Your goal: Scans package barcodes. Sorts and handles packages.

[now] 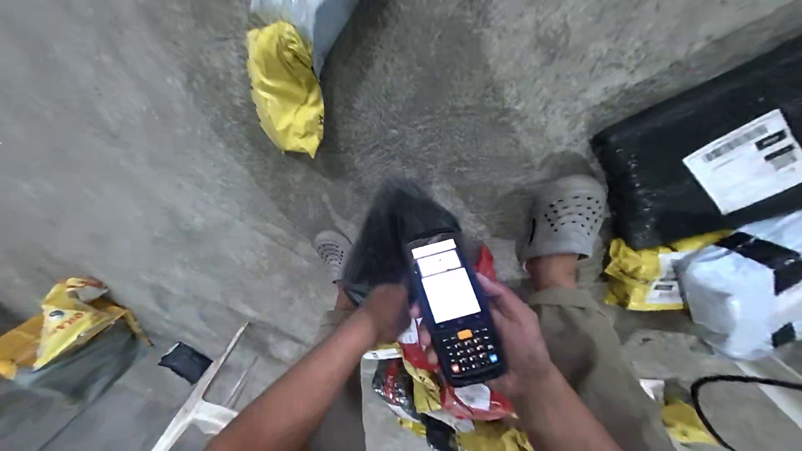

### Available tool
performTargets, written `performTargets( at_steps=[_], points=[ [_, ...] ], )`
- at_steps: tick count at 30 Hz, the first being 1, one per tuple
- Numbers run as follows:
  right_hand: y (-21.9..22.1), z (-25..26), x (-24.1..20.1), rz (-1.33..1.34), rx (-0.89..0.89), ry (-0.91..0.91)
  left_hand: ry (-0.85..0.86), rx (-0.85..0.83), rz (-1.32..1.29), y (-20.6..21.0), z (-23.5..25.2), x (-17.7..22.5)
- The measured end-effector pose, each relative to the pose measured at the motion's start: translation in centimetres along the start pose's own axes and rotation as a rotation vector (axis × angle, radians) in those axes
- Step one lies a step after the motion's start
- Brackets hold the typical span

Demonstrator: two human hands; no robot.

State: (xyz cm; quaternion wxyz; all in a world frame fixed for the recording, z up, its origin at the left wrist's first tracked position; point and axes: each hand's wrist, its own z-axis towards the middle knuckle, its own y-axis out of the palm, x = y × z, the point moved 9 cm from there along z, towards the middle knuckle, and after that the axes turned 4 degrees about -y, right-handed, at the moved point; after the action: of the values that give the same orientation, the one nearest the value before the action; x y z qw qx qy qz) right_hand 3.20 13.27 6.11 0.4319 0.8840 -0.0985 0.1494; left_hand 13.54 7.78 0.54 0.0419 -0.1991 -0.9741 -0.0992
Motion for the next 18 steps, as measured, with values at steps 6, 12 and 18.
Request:
performTargets(
  at_steps=[6, 12, 18],
  points=[
    [-0.3, 0.2, -2.6, 0.007, 0.05, -0.109, 0.137, 0.473, -0.467, -14.0, 4.4, -5.8],
    [-0.7, 0.4, -2.4, -0.055, 0.093, -0.098, -0.299, 1.176, -0.186, -35.1, 6.4, -10.6],
    [-0.5, 0.8, -2.2, -0.052, 0.13, -0.112, -0.373, 1.088, 0.04, -37.2, 8.0, -10.9]
  ],
)
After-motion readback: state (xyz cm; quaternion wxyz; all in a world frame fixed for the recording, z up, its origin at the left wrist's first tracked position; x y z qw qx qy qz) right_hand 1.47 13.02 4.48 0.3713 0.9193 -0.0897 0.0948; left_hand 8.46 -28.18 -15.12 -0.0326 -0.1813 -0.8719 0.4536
